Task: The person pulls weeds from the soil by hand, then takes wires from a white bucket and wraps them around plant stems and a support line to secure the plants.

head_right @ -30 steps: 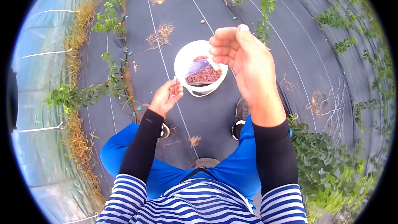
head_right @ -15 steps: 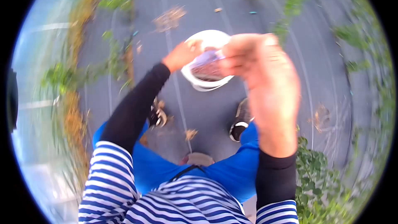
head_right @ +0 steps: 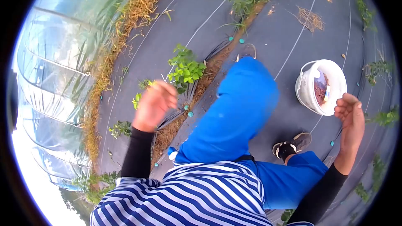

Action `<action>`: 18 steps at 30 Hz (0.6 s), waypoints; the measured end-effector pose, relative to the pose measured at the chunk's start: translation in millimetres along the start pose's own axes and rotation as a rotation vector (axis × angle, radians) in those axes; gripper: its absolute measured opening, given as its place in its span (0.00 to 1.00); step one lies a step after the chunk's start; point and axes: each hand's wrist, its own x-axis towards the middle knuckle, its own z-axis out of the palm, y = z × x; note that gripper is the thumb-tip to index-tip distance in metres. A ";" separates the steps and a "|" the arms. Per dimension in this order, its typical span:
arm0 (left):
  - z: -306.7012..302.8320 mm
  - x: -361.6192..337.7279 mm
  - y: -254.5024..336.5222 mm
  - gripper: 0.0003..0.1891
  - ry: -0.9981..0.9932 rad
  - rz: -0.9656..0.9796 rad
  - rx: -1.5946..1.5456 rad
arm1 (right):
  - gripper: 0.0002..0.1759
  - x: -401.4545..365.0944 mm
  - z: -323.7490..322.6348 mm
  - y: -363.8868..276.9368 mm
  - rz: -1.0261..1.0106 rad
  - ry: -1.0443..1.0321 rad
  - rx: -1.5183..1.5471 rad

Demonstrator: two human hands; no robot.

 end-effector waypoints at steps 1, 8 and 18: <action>-14.0 -13.9 -38.5 0.14 0.084 -0.179 0.073 | 0.25 1.3 3.5 6.6 0.019 0.000 -0.043; -66.9 -59.8 55.7 0.22 -0.584 -0.285 0.104 | 0.25 -22.8 -8.3 36.7 0.193 0.116 -0.371; -388.7 86.9 -82.9 0.17 -0.069 -0.141 1.378 | 0.25 -65.9 -12.8 20.9 0.247 0.235 -0.445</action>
